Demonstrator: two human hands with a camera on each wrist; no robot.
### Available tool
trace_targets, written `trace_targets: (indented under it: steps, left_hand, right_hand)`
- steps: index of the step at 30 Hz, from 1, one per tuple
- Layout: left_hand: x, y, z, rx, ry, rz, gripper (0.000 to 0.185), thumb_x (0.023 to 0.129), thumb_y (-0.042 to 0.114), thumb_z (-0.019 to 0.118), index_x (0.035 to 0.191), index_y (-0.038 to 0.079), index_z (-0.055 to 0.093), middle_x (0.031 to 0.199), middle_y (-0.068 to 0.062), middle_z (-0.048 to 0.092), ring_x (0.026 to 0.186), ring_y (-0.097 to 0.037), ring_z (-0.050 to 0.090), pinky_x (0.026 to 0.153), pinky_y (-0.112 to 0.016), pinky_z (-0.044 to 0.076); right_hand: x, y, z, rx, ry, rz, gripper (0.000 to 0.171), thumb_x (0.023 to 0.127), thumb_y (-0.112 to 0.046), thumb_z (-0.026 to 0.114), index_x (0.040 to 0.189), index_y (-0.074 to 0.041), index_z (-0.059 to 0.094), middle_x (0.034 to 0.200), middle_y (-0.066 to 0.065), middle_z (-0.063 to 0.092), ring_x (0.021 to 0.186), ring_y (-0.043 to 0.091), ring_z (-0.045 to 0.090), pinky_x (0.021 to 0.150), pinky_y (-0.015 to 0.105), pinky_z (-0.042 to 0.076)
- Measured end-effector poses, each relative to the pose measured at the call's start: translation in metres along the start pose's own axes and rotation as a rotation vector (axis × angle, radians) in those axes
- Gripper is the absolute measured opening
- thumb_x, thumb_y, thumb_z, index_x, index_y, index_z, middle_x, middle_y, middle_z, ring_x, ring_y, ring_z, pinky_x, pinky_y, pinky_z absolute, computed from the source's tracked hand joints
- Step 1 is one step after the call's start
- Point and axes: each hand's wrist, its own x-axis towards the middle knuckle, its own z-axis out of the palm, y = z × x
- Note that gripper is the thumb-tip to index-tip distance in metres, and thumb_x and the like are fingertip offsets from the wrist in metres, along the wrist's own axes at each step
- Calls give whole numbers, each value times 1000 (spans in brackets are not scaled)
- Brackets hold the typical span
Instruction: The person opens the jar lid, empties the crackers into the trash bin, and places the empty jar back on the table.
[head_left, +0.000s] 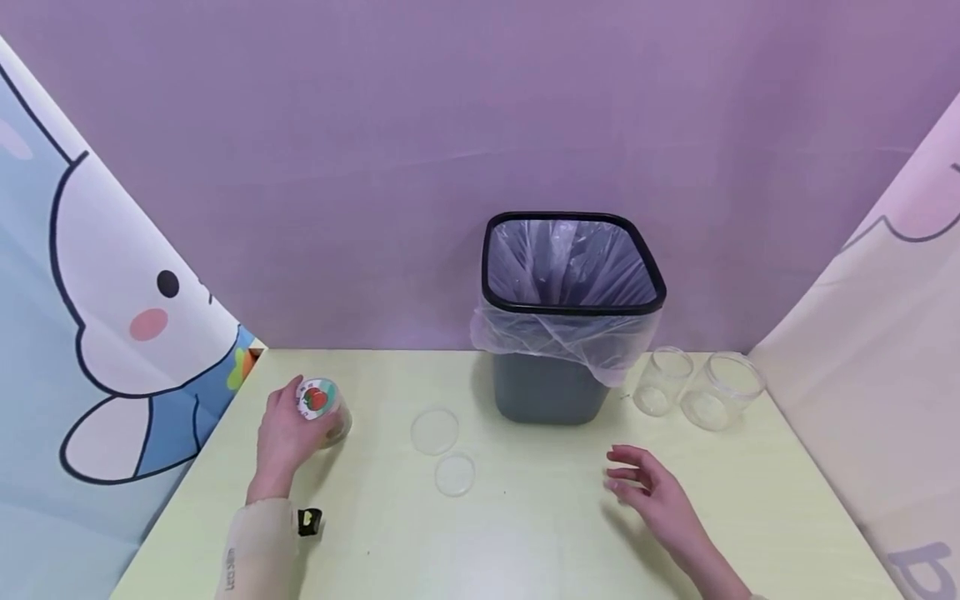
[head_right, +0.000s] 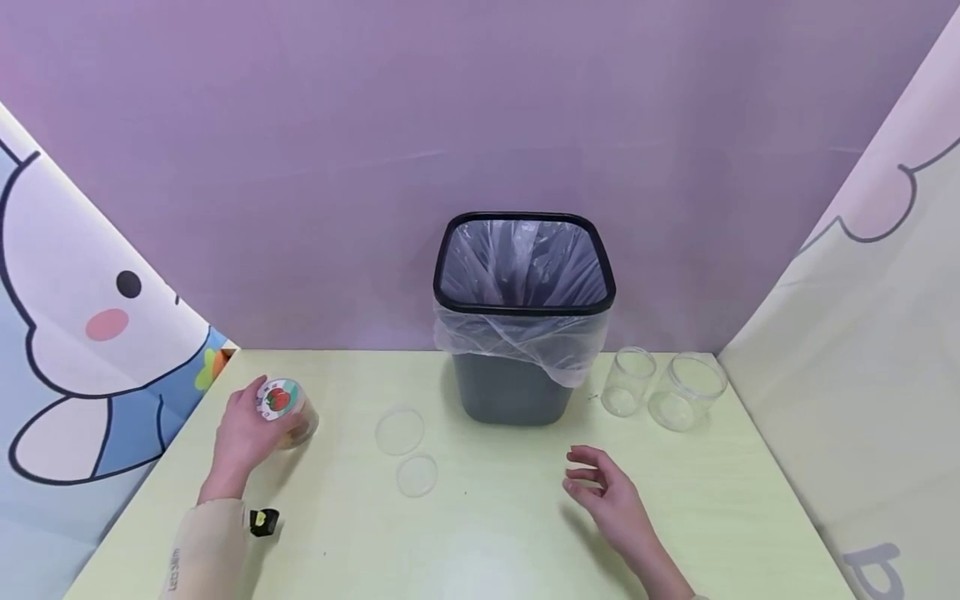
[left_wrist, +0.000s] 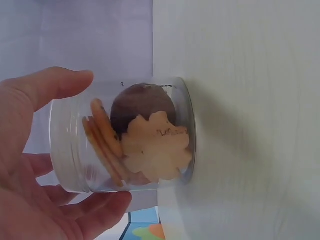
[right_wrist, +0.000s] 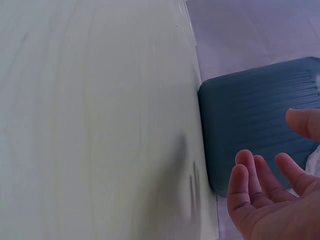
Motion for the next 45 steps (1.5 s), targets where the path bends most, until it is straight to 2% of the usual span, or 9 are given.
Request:
trace_targets:
  steps: [7,11,15,20,27,37,42,45]
  left_hand:
    - [-6,5,-3,-22,5,-65,105,80,50,78,158,7,22,142,-26,37,120,-45,43,89,-63,48]
    - [-12,8,-4,-33,21,-35,105,79,54,77,158,10,24,141,-24,40,117,-42,46,88,-60,48]
    - [-20,18,-5,-32,33,26,101,79,54,78,156,11,28,138,-21,43,113,-39,48,85,-57,48]
    - [-35,36,-3,-52,5,110,96,79,48,80,154,9,34,136,-19,46,112,-37,50,86,-55,48]
    - [-56,59,7,-67,-13,268,88,76,36,85,147,6,43,133,-16,51,108,-32,55,84,-50,48]
    - [-88,91,34,-129,-81,434,89,65,30,93,142,13,51,135,-4,54,104,-22,59,83,-46,51]
    - [-103,105,53,-162,-129,509,88,61,28,95,138,16,55,133,3,54,102,-15,59,85,-40,51]
    - [-111,112,65,-158,-162,542,87,59,28,96,137,19,56,133,8,53,105,-12,58,88,-38,51]
  right_hand:
    - [-1,2,1,15,4,5,47,92,-5,69,134,6,51,131,26,54,108,20,65,79,29,56]
    - [-2,2,1,17,13,18,47,92,-5,70,133,5,52,131,26,55,109,22,65,80,29,56]
    - [-2,2,0,13,24,18,47,91,-5,70,134,5,52,131,25,55,108,21,65,81,29,56]
    - [-2,4,0,9,26,8,47,92,-5,70,134,5,52,130,26,55,108,20,65,81,28,56]
    - [-3,4,1,5,16,9,47,91,-6,71,133,6,52,130,26,55,109,23,64,84,27,55]
    - [0,2,12,29,-27,-22,52,86,-2,74,132,7,52,131,29,55,110,27,63,86,26,54]
    - [2,2,23,16,-74,-43,54,85,-4,76,133,5,52,132,26,56,114,32,60,88,29,53]
    - [3,1,31,-23,-96,-63,54,84,-7,78,132,3,54,132,22,58,119,34,56,93,33,51]
